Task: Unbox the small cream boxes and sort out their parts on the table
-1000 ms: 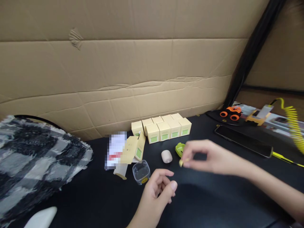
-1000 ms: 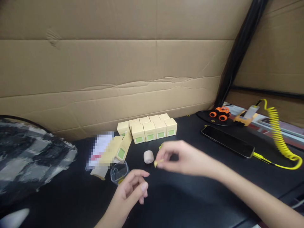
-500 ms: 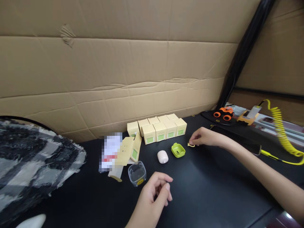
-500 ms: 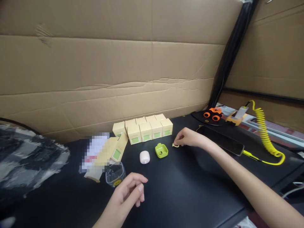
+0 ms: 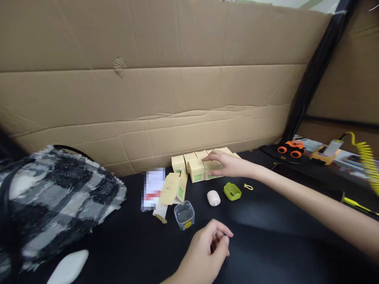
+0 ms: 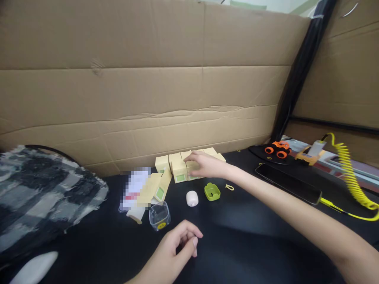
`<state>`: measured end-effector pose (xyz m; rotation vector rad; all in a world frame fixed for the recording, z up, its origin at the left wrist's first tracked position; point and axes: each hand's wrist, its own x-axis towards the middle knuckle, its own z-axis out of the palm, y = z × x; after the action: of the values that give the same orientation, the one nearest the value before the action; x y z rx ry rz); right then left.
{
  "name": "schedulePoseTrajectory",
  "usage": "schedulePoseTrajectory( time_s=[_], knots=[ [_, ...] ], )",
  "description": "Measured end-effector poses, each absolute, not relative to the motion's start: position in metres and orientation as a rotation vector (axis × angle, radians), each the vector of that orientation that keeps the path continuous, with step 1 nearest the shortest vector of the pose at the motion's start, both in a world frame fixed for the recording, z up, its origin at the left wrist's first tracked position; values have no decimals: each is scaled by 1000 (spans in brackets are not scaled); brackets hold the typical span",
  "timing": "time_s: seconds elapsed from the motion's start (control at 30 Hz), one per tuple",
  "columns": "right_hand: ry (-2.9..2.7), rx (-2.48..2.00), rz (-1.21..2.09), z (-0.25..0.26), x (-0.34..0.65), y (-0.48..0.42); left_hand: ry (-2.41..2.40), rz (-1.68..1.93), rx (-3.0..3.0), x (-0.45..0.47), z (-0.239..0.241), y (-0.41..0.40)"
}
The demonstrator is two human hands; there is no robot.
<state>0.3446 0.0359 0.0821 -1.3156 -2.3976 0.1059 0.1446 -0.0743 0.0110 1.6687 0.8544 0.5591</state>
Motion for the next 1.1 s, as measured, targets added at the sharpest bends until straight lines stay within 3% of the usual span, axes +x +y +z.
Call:
schedulePoseTrajectory(
  time_s=[0.23, 0.4, 0.53, 0.63, 0.73, 0.9, 1.1],
  knots=[
    [-2516, -1202, -169, 67, 313, 49, 894, 588, 1900, 144, 9, -78],
    [-2491, -1113, -188, 64, 312, 39, 858, 625, 2034, 142, 18, -84],
    [-2407, -1008, -97, 75, 319, 15, 687, 785, 2721, 130, 44, -80],
    [-2330, -920, -7, 80, 327, -18, 663, 1102, 3191, 118, 59, -68],
    [-2254, -859, 77, 74, 333, -49, 786, 1276, 3144, 111, 66, -57],
    [-2123, -754, 215, 51, 333, -69, 771, 1029, 2931, 110, 69, -53],
    [-2073, -575, -10, 36, 330, -67, 717, 1038, 3046, 111, 73, -57]
  ],
)
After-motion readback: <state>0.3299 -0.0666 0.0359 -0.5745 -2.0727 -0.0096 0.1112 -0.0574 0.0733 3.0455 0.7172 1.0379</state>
